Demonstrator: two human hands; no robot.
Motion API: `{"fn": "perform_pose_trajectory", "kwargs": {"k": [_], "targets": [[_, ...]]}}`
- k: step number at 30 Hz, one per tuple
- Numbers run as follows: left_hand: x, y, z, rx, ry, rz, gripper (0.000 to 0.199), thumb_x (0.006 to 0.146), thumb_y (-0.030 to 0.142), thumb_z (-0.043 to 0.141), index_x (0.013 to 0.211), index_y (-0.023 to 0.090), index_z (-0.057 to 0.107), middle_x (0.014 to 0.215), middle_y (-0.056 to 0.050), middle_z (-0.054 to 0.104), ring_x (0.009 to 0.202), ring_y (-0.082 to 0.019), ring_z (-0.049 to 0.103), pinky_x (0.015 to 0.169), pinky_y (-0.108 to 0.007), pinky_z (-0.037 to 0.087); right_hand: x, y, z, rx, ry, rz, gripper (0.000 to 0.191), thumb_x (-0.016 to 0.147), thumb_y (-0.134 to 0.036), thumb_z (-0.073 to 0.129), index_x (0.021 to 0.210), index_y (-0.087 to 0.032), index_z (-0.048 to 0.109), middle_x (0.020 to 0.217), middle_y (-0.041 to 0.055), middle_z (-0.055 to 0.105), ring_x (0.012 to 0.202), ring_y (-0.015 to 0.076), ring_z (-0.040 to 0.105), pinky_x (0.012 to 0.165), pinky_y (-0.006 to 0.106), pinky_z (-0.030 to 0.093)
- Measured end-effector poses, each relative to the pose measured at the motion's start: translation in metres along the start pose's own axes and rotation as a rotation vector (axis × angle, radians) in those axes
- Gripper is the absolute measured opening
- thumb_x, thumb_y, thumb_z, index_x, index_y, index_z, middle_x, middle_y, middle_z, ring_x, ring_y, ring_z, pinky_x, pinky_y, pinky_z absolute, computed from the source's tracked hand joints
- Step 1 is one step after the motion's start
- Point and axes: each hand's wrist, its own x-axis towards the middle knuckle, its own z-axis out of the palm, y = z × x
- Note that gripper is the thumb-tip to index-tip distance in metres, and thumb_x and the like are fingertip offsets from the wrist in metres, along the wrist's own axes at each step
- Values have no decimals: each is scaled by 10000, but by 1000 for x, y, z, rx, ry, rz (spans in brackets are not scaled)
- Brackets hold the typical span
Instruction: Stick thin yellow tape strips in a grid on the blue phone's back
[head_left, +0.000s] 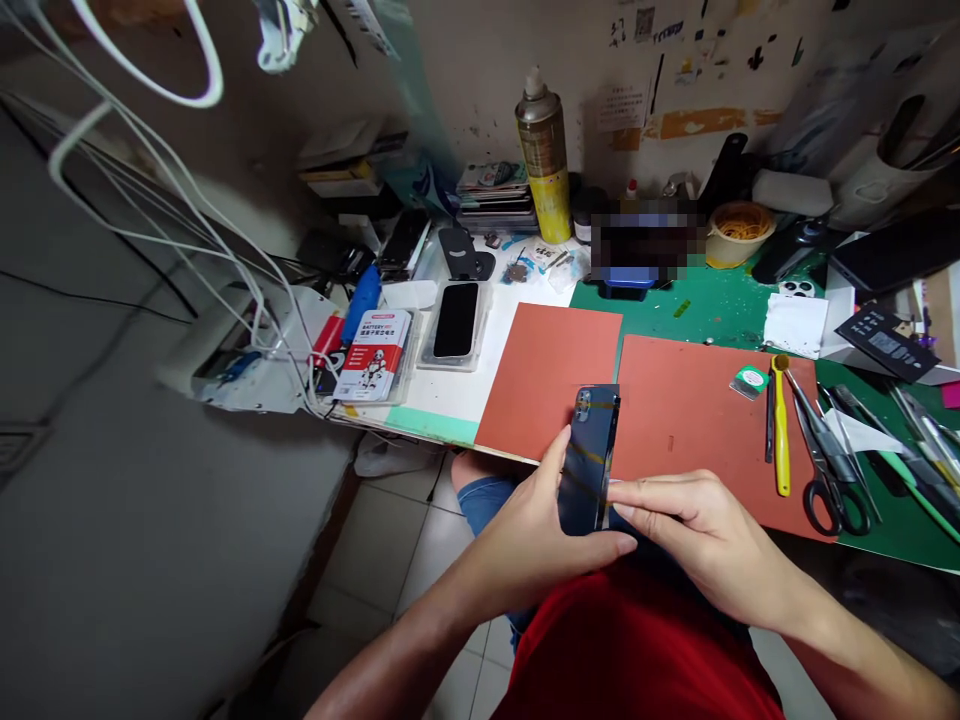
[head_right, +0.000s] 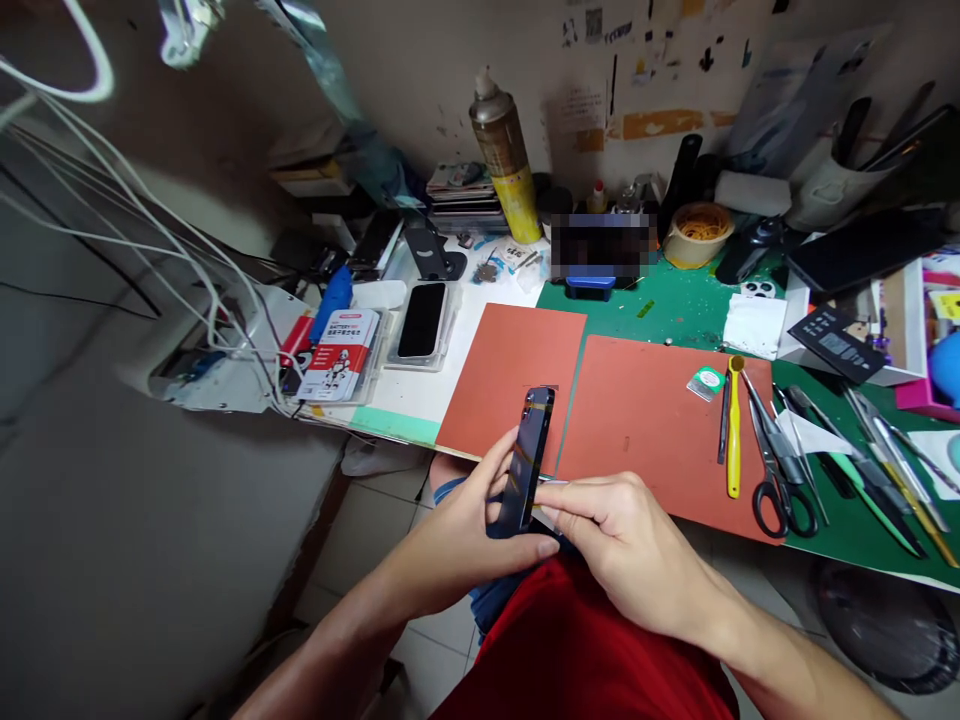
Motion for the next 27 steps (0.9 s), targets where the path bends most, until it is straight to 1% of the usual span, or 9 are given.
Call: {"fn": "perform_pose_trajectory", "kwargs": {"k": [2, 4, 7, 9, 11, 15, 18, 22, 27], "targets": [[2, -1, 2, 38, 4, -45, 1026, 771, 205, 896, 1656, 271, 380, 1328, -140, 666, 1118, -298, 712, 949, -416, 573, 2, -2, 4, -17, 8, -15, 377, 1115, -412, 522, 1226, -271, 854, 997, 71, 829, 855, 243, 748, 800, 326, 550], [4, -2, 6, -42, -13, -83, 1022, 773, 152, 842, 1661, 285, 354, 1391, -141, 619, 1150, -273, 702, 961, -385, 565, 3, -2, 8, -36, 36, -10, 356, 1098, -415, 551, 1187, -272, 864, 925, 68, 825, 818, 254, 742, 771, 334, 554], [3, -4, 10, -271, -31, -71, 861, 738, 78, 749, 1546, 259, 513, 1385, -114, 641, 1200, -266, 683, 1002, -363, 539, 1, 0, 11, -43, 99, 41, 320, 1066, -430, 604, 1206, -292, 857, 827, 54, 807, 781, 265, 735, 706, 332, 547], [0, -5, 9, -387, -17, -51, 723, 716, 61, 698, 1414, 232, 621, 1349, -101, 686, 1262, -296, 664, 1082, -403, 506, -4, 1, 10, -34, 153, 96, 325, 1039, -456, 642, 1228, -296, 852, 751, 50, 787, 752, 276, 727, 639, 326, 530], [-3, -6, 5, -491, -21, -53, 646, 706, 70, 672, 1337, 209, 663, 1256, -104, 745, 1262, -333, 679, 1131, -477, 482, -10, 2, 6, -21, 195, 160, 345, 1006, -485, 682, 1234, -289, 852, 701, 48, 771, 714, 279, 714, 577, 318, 504], [-9, -8, -2, -663, -42, -17, 632, 720, 106, 613, 1347, 156, 671, 1186, -137, 792, 1240, -386, 708, 1141, -592, 477, -20, 8, -2, 25, 240, 240, 322, 959, -508, 735, 1108, -270, 891, 702, 45, 772, 647, 256, 679, 530, 307, 462], [-10, -7, -2, -725, -68, 9, 635, 747, 106, 567, 1372, 129, 676, 1267, -156, 781, 1268, -390, 697, 1138, -613, 487, -23, 13, -3, 79, 224, 264, 319, 969, -512, 719, 1025, -259, 906, 693, 47, 761, 626, 240, 649, 538, 309, 445], [-9, -3, 0, -759, -71, 5, 644, 766, 82, 532, 1387, 144, 691, 1441, -150, 711, 1280, -356, 693, 1069, -575, 561, -21, 17, 2, 117, 171, 296, 354, 977, -544, 696, 963, -261, 909, 714, 32, 750, 613, 208, 604, 562, 306, 426], [-7, -2, -1, -734, -76, 19, 641, 767, 110, 533, 1381, 168, 710, 1497, -137, 676, 1268, -351, 692, 972, -522, 618, -19, 14, 8, 176, 124, 278, 413, 981, -576, 676, 884, -240, 895, 659, 13, 689, 592, 175, 520, 555, 296, 371]]}}
